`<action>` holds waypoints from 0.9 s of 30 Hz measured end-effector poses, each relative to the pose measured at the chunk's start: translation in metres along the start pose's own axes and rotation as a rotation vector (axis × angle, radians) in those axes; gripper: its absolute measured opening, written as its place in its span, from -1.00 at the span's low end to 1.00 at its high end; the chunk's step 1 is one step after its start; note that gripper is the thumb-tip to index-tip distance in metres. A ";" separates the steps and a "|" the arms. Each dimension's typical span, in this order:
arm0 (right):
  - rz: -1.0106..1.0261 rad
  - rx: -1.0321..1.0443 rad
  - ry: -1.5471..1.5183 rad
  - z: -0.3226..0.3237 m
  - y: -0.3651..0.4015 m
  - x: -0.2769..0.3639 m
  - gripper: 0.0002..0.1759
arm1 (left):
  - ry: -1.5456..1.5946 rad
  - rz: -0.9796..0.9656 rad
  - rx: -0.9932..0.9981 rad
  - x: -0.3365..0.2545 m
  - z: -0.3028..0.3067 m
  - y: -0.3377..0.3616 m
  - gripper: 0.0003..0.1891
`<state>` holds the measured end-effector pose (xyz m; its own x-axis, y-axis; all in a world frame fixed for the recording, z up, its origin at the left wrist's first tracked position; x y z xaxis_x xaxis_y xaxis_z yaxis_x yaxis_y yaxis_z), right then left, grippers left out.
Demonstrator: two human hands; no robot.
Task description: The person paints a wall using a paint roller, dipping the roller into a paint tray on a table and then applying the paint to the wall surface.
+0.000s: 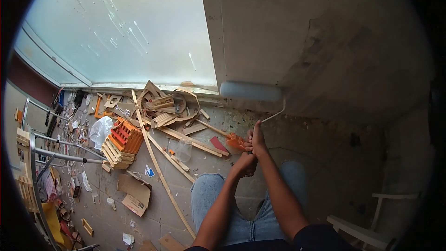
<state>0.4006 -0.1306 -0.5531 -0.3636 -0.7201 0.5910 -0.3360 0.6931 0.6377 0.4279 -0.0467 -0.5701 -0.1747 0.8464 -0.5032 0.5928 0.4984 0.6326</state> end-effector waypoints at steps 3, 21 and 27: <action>-0.150 -0.025 -0.136 0.021 -0.031 -0.034 -0.26 | -0.037 0.010 -0.114 0.004 0.019 -0.006 -0.70; 0.180 -0.005 0.120 -0.028 0.011 0.027 -0.24 | -0.141 -0.253 -0.232 -0.049 0.000 0.038 -0.74; -0.014 -0.059 0.129 -0.007 0.001 -0.006 -0.23 | -0.090 -0.148 -0.193 -0.018 -0.005 0.044 -0.75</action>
<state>0.4087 -0.1261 -0.5523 -0.2432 -0.7307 0.6380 -0.2875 0.6824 0.6720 0.4536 -0.0394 -0.5303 -0.1725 0.7459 -0.6433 0.4031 0.6494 0.6448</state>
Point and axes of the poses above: each hand's wrist, its own y-axis away from the middle knuckle, its own z-axis out of the back of the hand, x = y × z, the point moved 9 cm from there along -y, towards the middle knuckle, and after that the axes turned 13 degrees about x, right-handed, at the moved point
